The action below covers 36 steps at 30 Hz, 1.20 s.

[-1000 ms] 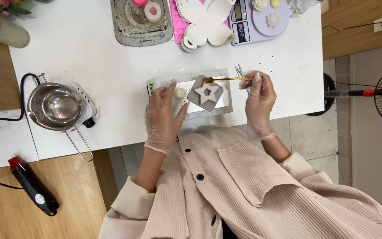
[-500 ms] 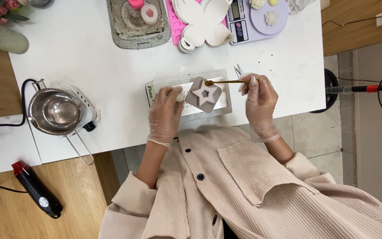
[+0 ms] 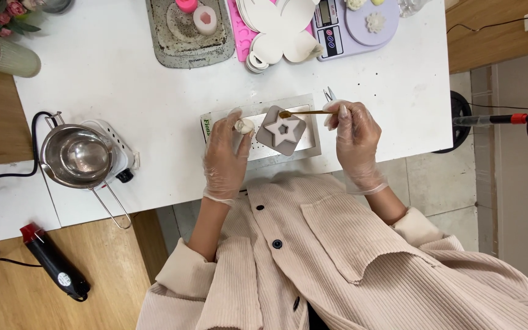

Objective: The recorder uses a heat gun to melt wax in a pot and then pours it into a star-shaped mold to create decorative candle elements.

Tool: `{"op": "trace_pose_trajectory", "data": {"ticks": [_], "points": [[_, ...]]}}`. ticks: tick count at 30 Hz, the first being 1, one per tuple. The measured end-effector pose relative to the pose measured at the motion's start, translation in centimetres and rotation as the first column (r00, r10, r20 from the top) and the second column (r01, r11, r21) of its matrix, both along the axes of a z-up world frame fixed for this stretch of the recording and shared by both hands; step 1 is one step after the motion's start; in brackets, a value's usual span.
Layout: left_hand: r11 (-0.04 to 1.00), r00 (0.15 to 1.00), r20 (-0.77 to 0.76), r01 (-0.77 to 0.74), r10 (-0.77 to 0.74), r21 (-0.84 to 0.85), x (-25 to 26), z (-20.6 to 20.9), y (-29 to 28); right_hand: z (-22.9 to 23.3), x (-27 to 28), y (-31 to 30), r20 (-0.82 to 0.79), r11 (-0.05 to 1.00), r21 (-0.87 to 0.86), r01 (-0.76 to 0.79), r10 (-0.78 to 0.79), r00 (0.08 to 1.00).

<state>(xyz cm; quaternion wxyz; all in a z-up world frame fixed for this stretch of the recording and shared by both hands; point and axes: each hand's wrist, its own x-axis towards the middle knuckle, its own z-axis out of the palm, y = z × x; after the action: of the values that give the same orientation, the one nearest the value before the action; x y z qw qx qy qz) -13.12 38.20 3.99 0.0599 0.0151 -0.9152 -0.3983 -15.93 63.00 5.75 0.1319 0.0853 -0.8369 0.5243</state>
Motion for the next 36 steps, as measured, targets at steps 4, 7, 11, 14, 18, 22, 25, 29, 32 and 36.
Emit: {"op": "trace_pose_trajectory", "data": {"ticks": [4,7,11,14,18,22,25,29,32,36], "points": [[0.99,1.0,0.031,-0.011,0.007,0.144,-0.3,0.0,0.4,-0.5,-0.1,0.1,0.016,0.999,-0.042,0.003,-0.003,1.0],[0.977,1.0,0.013,0.02,-0.023,0.214,-0.9,-0.3,1.1,-0.8,-0.2,0.4,0.057,0.986,-0.154,0.062,-0.053,0.997],[0.943,0.998,0.039,0.041,-0.057,0.331,-2.1,-0.1,2.3,-0.6,-0.2,1.1,0.129,0.949,-0.273,0.158,-0.127,0.984],[0.881,0.991,0.118,-0.007,-0.056,0.472,-2.9,-1.0,2.7,-0.6,-0.2,1.5,0.145,0.915,-0.359,0.186,-0.142,0.979],[0.844,0.993,0.093,0.013,-0.074,0.536,-3.2,-1.3,2.7,-0.6,0.0,2.1,0.165,0.899,-0.366,0.241,-0.192,0.967],[0.903,0.988,0.012,0.133,-0.151,0.408,-3.1,-0.9,2.8,-0.7,0.0,2.4,0.145,0.897,-0.37,0.241,-0.2,0.969],[0.92,0.979,-0.007,0.194,-0.204,0.342,-3.1,-1.1,3.1,-0.7,-0.1,2.3,0.142,0.896,-0.37,0.246,-0.207,0.968],[0.923,0.971,-0.017,0.233,-0.239,0.307,-3.1,-1.1,3.5,-0.8,-0.3,2.4,0.142,0.882,-0.4,0.252,-0.212,0.967],[0.934,0.97,-0.03,0.241,-0.242,0.265,-3.2,-1.4,3.9,-1.0,-0.2,2.6,0.146,0.89,-0.376,0.259,-0.219,0.965],[0.934,0.97,-0.017,0.237,-0.241,0.267,-3.3,-1.7,3.9,-1.0,-0.1,2.8,0.14,0.893,-0.379,0.243,-0.204,0.969]]}}
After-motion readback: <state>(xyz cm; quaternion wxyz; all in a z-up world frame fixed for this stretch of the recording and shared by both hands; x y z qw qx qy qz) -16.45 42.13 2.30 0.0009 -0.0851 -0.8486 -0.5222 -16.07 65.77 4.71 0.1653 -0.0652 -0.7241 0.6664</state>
